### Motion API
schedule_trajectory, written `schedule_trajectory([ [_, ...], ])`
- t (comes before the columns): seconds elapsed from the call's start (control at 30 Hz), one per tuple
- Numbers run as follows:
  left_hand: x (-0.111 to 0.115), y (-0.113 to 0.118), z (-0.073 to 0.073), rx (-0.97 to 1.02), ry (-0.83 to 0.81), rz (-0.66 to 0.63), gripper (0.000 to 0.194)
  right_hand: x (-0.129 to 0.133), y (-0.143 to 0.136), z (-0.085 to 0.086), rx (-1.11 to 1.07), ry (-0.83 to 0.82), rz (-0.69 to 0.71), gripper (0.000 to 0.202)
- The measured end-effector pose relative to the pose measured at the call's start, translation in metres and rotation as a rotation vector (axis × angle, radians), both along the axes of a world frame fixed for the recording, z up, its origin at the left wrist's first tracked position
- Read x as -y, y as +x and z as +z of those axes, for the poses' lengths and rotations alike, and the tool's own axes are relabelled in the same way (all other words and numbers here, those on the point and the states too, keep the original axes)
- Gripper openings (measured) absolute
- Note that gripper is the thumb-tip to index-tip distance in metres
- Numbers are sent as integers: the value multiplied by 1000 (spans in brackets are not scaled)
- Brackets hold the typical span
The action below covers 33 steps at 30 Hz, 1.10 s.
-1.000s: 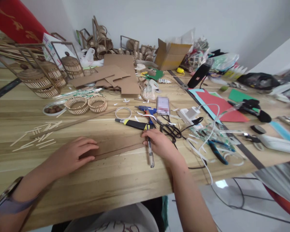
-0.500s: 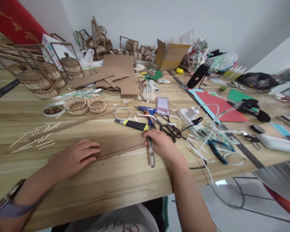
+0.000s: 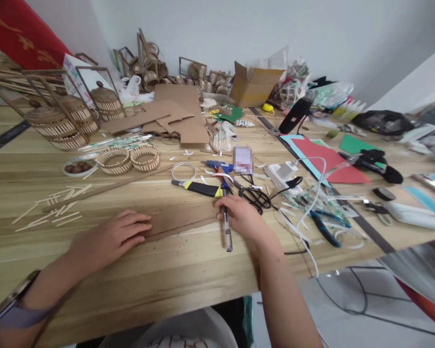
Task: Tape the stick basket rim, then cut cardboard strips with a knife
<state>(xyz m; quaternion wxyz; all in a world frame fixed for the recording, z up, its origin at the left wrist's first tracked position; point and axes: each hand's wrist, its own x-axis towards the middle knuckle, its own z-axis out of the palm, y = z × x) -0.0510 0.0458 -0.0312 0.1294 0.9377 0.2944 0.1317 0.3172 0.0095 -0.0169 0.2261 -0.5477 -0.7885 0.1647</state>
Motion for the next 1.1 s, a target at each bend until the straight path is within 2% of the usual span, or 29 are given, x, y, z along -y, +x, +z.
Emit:
schedule_trajectory([
  [0.4,0,1,2,20,-3,-13,28,-1,1,1,8,-4,18,13],
  [0.67,-1,1,5,-41,-41,-15,22,-3,3,-2,16,-17,16,13],
  [1.1,-2,1,4,-67,-89,11,26,-3,3,-1,12,-37,-2,14],
])
